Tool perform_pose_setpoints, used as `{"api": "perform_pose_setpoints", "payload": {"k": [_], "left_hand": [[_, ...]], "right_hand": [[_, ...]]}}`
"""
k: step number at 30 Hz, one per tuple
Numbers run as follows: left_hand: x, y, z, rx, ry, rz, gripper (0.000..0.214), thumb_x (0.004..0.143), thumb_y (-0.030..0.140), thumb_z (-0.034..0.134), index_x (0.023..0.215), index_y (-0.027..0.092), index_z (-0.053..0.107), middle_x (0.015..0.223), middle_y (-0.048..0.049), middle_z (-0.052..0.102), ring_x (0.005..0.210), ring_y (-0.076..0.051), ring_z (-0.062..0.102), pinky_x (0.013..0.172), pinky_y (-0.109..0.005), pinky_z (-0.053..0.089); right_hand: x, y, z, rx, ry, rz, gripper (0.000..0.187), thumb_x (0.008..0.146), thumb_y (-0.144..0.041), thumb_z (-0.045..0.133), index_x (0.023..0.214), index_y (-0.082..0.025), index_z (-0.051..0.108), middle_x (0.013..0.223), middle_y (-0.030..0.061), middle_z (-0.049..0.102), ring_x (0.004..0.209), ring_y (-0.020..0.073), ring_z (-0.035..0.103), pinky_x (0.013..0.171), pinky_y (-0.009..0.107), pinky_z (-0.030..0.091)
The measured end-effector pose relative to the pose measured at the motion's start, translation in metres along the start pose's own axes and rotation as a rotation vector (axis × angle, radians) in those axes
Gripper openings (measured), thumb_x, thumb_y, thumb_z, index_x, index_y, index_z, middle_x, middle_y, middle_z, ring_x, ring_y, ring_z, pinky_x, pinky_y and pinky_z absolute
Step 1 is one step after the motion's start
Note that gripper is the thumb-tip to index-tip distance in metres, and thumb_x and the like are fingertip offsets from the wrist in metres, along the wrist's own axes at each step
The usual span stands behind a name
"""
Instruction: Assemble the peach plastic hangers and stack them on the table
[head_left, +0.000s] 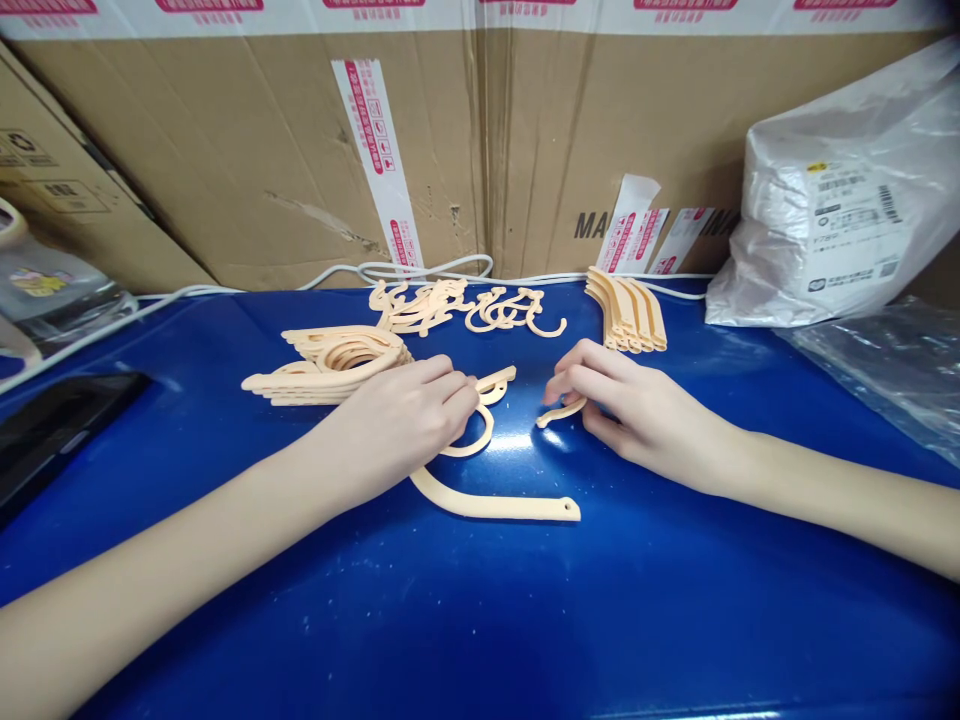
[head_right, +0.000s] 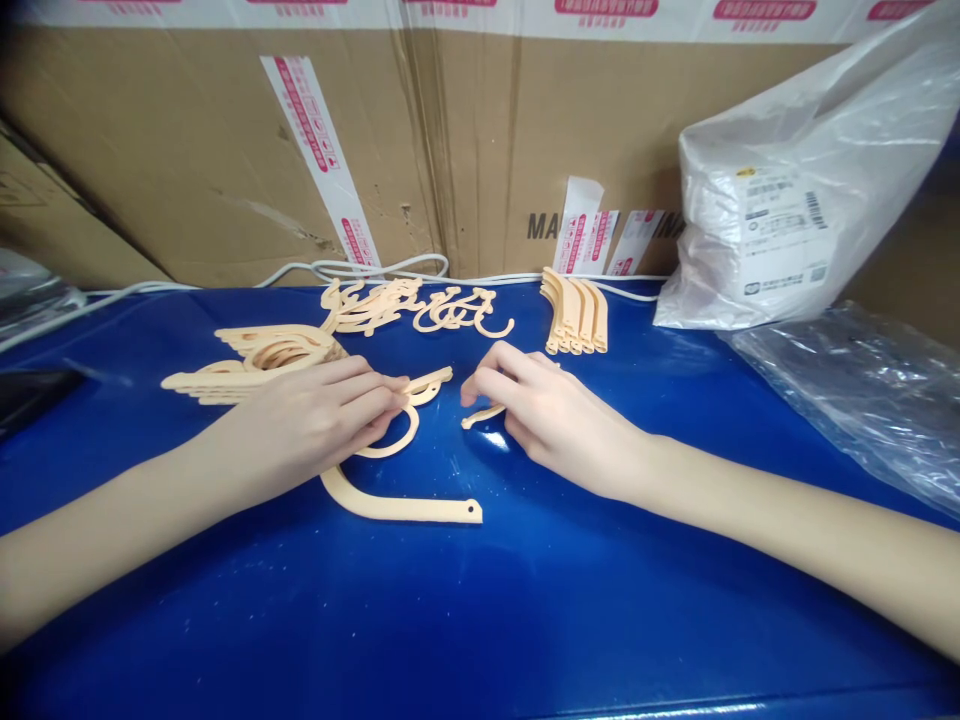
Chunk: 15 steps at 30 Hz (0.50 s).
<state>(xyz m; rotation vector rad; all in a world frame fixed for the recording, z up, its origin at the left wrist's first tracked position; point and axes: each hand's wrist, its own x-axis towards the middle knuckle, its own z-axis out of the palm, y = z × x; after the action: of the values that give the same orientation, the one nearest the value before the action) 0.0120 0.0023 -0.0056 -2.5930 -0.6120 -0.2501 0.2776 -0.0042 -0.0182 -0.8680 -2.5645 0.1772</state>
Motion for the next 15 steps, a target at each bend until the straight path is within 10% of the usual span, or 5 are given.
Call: {"api": "perform_pose_setpoints", "payload": {"k": [15], "left_hand": [[-0.0035,-0.0005,-0.0001,-0.061,0.024,-0.062,0.026,0.097,0.015,0.043,0.092,0.010,0.068,0.096,-0.0119,0.072,0.078,-0.026,0.062,0.064,-0.038,0.055]], "right_hand": [[0.0027,-0.0057,-0.0005,-0.259,0.151,-0.102,0.021,0.098,-0.021,0.044,0.086,-0.011,0.058,0.082,0.0100,0.062,0.075,0.0189,0.058,0.067,0.031,0.047]]}}
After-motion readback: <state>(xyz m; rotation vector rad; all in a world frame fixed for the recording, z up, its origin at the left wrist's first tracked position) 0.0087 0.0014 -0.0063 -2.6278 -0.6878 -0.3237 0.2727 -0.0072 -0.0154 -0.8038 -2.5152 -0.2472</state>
